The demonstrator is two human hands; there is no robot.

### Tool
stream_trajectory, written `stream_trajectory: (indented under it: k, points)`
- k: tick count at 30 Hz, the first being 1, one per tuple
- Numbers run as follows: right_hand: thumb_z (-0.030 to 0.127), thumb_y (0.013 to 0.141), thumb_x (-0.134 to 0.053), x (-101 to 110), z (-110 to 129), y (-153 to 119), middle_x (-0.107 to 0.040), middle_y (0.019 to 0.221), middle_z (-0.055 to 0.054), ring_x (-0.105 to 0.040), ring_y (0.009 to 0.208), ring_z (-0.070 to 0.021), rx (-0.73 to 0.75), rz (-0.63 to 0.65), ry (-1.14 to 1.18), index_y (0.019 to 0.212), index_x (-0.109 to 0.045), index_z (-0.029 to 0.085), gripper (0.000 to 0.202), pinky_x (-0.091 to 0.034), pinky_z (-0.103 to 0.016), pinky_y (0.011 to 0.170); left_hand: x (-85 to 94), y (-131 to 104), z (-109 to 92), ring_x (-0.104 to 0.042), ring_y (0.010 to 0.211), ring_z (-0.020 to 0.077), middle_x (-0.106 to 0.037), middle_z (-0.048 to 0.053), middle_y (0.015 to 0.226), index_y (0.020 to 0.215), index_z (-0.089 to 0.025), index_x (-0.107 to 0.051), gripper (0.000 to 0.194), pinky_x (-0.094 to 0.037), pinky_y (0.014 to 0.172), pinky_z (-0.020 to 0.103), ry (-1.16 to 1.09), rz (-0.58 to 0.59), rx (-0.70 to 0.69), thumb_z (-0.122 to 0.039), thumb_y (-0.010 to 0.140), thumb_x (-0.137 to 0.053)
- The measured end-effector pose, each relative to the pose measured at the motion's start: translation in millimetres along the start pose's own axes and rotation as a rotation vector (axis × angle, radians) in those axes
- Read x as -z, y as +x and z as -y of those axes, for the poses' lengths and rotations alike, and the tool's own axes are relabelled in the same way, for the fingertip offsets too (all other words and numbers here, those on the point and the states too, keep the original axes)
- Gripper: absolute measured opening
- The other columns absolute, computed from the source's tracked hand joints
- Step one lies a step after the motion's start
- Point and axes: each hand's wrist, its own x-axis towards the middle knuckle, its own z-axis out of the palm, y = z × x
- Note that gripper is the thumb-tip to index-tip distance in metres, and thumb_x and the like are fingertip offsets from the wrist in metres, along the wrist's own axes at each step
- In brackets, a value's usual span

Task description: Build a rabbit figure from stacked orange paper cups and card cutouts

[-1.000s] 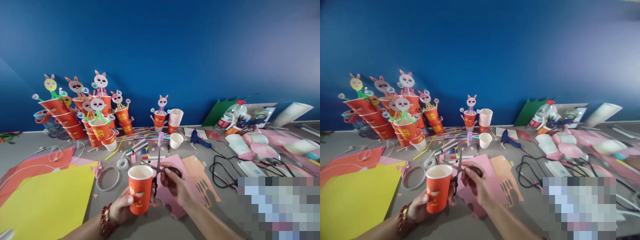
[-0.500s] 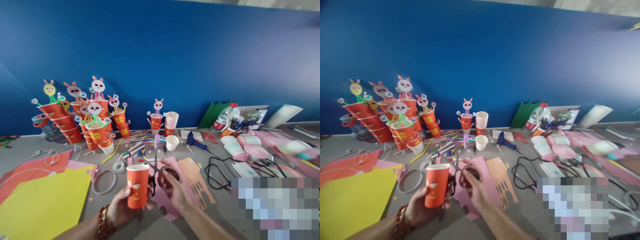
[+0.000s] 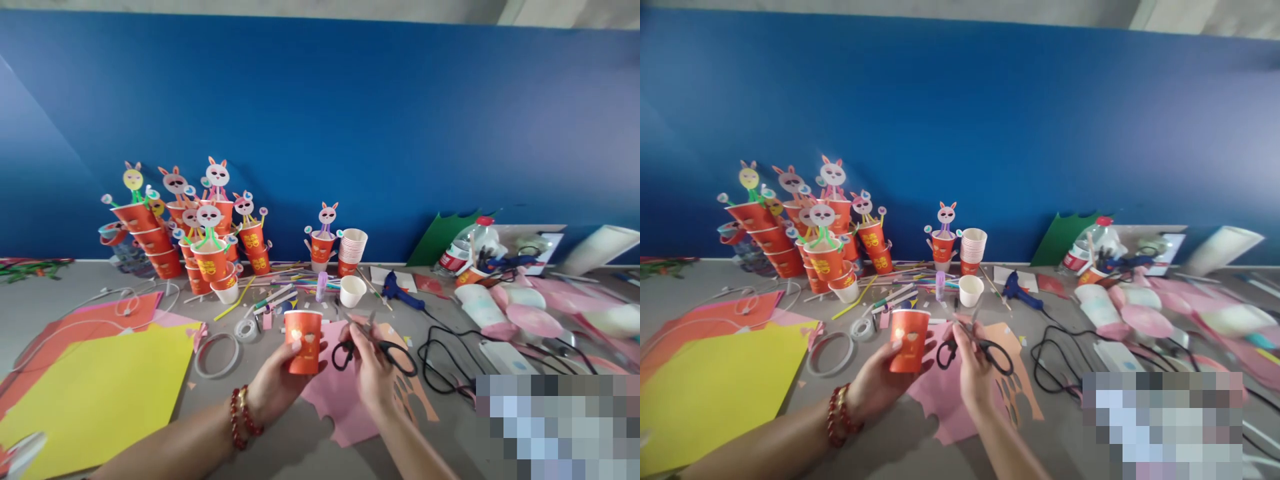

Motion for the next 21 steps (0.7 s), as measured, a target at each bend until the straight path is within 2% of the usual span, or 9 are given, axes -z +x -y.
stream_trajectory:
  k: [2,3,5,7,9,13,17,21]
  points:
    - [0.043,0.089,-0.065,-1.3,5.4,-4.0,-0.063,0.071,-0.001,-0.058,0.069,-0.0183,0.079,-0.054,-0.05,0.08,-0.066,0.023,0.022,-0.048,-0.029,0.064,4.8,9.6,-3.4,-0.068,0.104,0.0241,-0.074,0.014,0.109,0.107,-0.009,-0.069,0.027,-0.05,0.093,0.037,-0.028,-0.095,0.013,-0.027,0.086,-0.069]
    - [0.042,0.089,-0.065,-2.3,6.4,-7.3,-0.062,0.068,-0.001,-0.057,0.066,-0.0181,0.111,-0.029,-0.084,0.076,-0.065,0.023,0.023,-0.047,-0.029,0.062,6.4,14.0,-5.1,-0.07,0.097,0.0221,-0.074,0.014,0.102,0.104,-0.008,-0.069,0.026,-0.051,0.089,0.034,-0.04,-0.135,0.025,-0.029,0.088,-0.068]
    - [0.039,0.091,-0.064,-4.5,5.7,-15.0,-0.062,0.065,0.0,-0.055,0.06,-0.0172,0.144,0.109,-0.184,0.078,-0.067,0.022,0.022,-0.045,-0.028,0.057,7.5,20.6,-8.4,-0.07,0.081,0.0175,-0.074,0.011,0.088,0.097,-0.007,-0.068,0.025,-0.053,0.08,0.03,-0.061,-0.182,0.029,-0.032,0.091,-0.065]
    - [0.034,0.093,-0.06,-6.9,3.8,-21.9,-0.063,0.066,-0.001,-0.055,0.056,-0.0165,0.193,0.256,-0.333,0.084,-0.069,0.021,0.018,-0.044,-0.028,0.053,5.6,23.3,-11.6,-0.068,0.071,0.0153,-0.072,0.01,0.082,0.094,-0.007,-0.066,0.029,-0.053,0.072,0.028,-0.082,-0.177,0.024,-0.036,0.094,-0.061]
    - [0.028,0.093,-0.058,-9.2,2.7,-26.3,-0.065,0.068,-0.002,-0.057,0.057,-0.0171,0.27,0.325,-0.45,0.087,-0.07,0.022,0.015,-0.045,-0.029,0.055,2.0,22.5,-14.3,-0.067,0.069,0.0153,-0.07,0.01,0.08,0.094,-0.005,-0.065,0.038,-0.053,0.068,0.027,-0.113,-0.138,0.047,-0.042,0.095,-0.056]
    - [0.02,0.092,-0.058,-13.3,0.1,-28.4,-0.066,0.072,-0.004,-0.062,0.065,-0.0209,0.419,0.372,-0.53,0.095,-0.07,0.023,0.013,-0.049,-0.033,0.064,-3.1,16.8,-16.4,-0.067,0.071,0.015,-0.069,0.01,0.081,0.096,-0.006,-0.065,0.041,-0.055,0.067,0.026,-0.187,-0.079,0.064,-0.045,0.097,-0.052]
    - [0.021,0.092,-0.059,-14.5,-10.4,-28.1,-0.063,0.069,-0.003,-0.059,0.061,-0.0198,0.433,0.362,-0.555,0.094,-0.069,0.024,0.011,-0.046,-0.032,0.059,-1.4,14.2,-14.1,-0.07,0.072,0.0149,-0.071,0.008,0.084,0.1,-0.008,-0.064,0.041,-0.057,0.067,0.025,-0.187,-0.059,0.065,-0.048,0.094,-0.057]
    - [0.018,0.09,-0.062,-15.0,-14.6,-29.4,-0.061,0.066,-0.001,-0.056,0.057,-0.0177,0.427,0.362,-0.585,0.089,-0.066,0.025,0.008,-0.043,-0.029,0.059,-1.5,12.9,-13.1,-0.071,0.07,0.0149,-0.072,0.008,0.083,0.099,-0.008,-0.065,0.038,-0.058,0.068,0.024,-0.187,-0.096,0.053,-0.045,0.095,-0.058]
